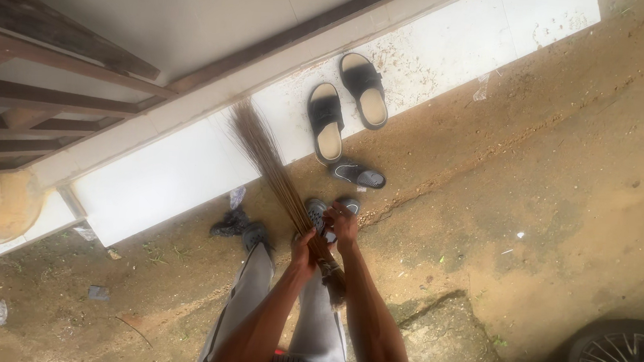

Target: The person sweeps debris from the floor into a dustpan using a broom and then carries the broom and dustpan outdoors to dispose of the debris.

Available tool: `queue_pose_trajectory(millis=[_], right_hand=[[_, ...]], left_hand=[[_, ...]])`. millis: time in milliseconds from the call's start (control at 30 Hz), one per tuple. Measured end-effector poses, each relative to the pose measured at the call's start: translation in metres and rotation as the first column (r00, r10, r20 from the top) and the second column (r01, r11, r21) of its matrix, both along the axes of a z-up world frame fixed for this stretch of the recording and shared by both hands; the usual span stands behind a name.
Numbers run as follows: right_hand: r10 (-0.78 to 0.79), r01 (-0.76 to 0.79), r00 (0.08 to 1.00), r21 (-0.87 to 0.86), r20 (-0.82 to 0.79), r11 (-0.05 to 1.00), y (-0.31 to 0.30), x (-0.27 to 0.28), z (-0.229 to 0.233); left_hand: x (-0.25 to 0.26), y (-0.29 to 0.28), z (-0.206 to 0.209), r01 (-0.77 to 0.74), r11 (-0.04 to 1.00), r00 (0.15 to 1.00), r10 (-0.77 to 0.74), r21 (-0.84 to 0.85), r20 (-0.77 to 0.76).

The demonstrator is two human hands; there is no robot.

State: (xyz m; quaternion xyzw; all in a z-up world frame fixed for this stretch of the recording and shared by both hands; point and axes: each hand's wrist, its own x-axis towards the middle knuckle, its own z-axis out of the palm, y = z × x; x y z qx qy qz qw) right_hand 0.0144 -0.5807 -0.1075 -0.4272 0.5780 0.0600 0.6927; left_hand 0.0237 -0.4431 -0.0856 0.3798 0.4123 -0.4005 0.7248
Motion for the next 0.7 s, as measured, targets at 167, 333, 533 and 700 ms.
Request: queue_pose_trajectory(millis=[167,333,533,700], right_hand=[[-0.001,-0.001,0.999,0.062,0.039,0.998,-0.039,0.035,-0.019],[-0.076,0.057,0.985,0.126,0.156,0.990,-0.071,0.056,-0.068],[0.002,-0.005,0.903,0.006,0.429,1.000,-0.098,0.058,-0.116],[-0.046,0.029,0.989,0.119,0.139,0.993,-0.107,0.084,-0.081]], left_hand=[[0.002,-0.040,-0.017,-0.015,0.996,0.999,0.019,0.084,-0.046],[0.007,-0.084,-0.072,-0.130,0.991,0.991,0.129,0.027,0.014],[-0.007,-0.107,-0.087,-0.062,0.996,0.998,0.062,0.067,-0.008],[0.001,-0.112,-0.046,-0.144,0.988,0.990,0.144,0.048,0.009]])
